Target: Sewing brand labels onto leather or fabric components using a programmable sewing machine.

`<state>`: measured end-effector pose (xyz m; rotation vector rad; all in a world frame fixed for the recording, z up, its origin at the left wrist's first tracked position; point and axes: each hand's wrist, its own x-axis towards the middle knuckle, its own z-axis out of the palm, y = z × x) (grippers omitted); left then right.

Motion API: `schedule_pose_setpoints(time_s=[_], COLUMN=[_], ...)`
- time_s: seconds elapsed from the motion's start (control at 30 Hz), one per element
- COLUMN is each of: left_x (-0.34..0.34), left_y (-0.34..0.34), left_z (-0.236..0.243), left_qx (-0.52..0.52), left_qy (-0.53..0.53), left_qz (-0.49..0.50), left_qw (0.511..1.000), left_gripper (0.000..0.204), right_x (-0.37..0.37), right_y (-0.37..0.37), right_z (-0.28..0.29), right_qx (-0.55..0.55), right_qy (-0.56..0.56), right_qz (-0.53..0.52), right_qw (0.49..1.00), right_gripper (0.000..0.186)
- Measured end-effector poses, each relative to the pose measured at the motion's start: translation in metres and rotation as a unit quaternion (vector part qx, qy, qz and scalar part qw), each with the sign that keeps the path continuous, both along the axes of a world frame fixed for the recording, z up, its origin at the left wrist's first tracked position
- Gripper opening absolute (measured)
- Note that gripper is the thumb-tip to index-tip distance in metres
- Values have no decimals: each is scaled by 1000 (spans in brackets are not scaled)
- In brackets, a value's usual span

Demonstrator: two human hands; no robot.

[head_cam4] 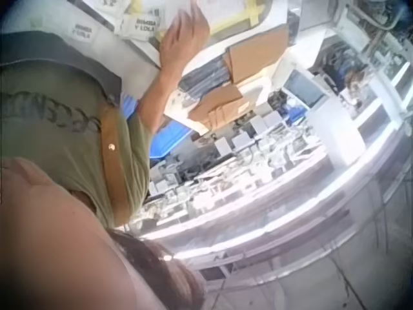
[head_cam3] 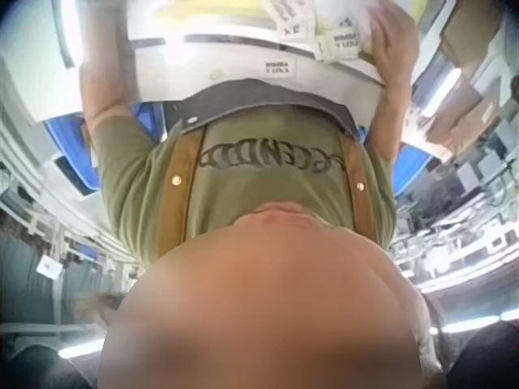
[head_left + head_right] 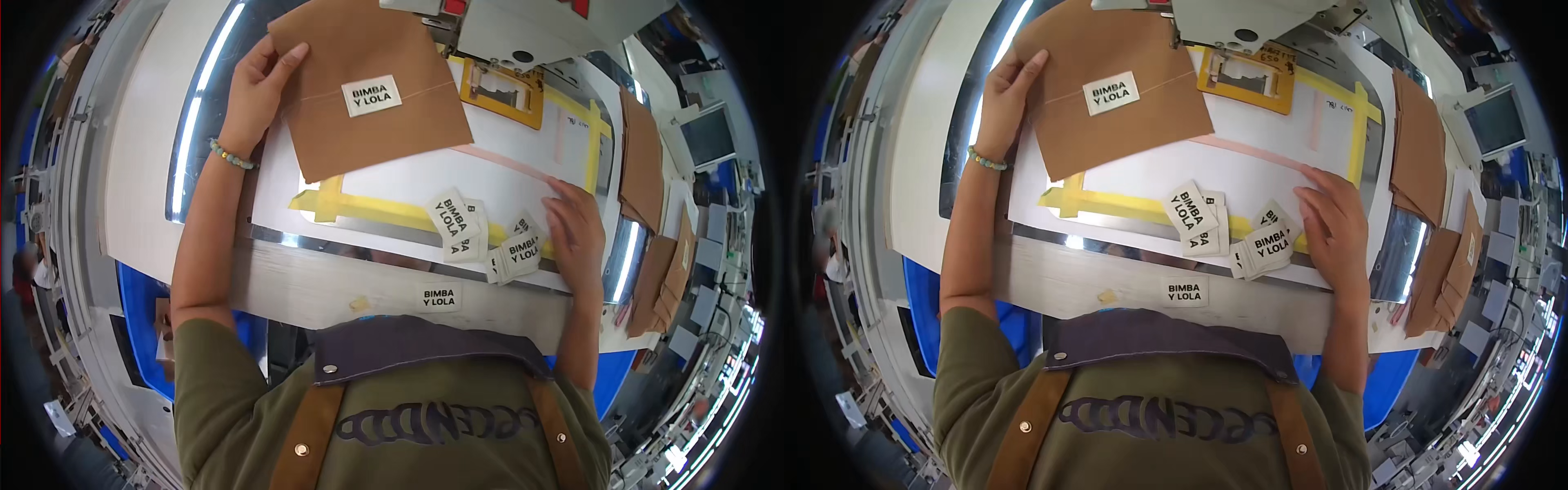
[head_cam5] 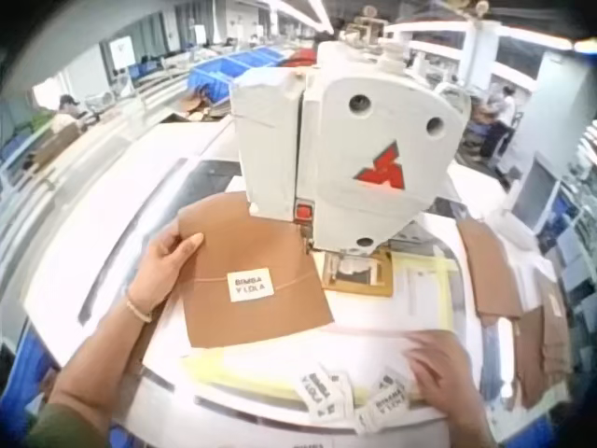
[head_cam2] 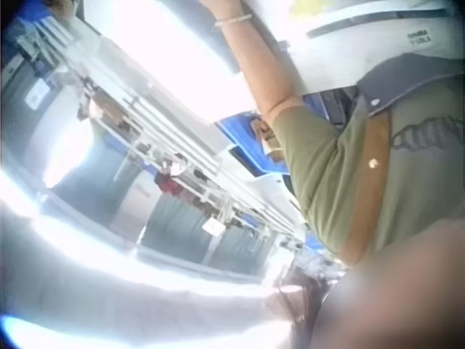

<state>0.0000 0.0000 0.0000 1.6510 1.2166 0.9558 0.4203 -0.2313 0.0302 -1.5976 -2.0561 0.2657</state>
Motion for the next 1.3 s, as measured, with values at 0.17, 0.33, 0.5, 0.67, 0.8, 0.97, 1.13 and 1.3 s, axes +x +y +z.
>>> schedule_pose_setpoints(time_s=[0.17,0.33,0.5,0.67,0.8,0.97,1.13,1.3], left_x=[-14,-16,-16,-18,-15,-13,-14,-15], left_y=[11,15,13,14,12,10,12,11], left_z=[2,-3,-3,-4,-1,4,4,4], left_qx=[19,19,6,5,5,5,3,1], left_qy=[-225,-212,-231,-221,-225,-216,-218,-214], left_qz=[7,3,15,7,6,11,22,24], left_qw=[974,977,973,975,974,976,976,977], left_gripper=[27,25,25,24,23,23,24,25], right_x=[-1,-1,0,1,1,0,0,0], right_y=[7,7,7,6,7,8,9,8], right_z=[0,-4,-3,-2,-2,-1,-2,0], right_qx=[2,4,8,7,10,12,14,16], right_qy=[0,8,18,12,10,5,7,10], right_qz=[-5,-6,-6,-2,-1,3,0,1], right_qw=[1000,1000,1000,1000,1000,1000,1000,1000], right_gripper=[19,18,18,18,18,17,17,17])
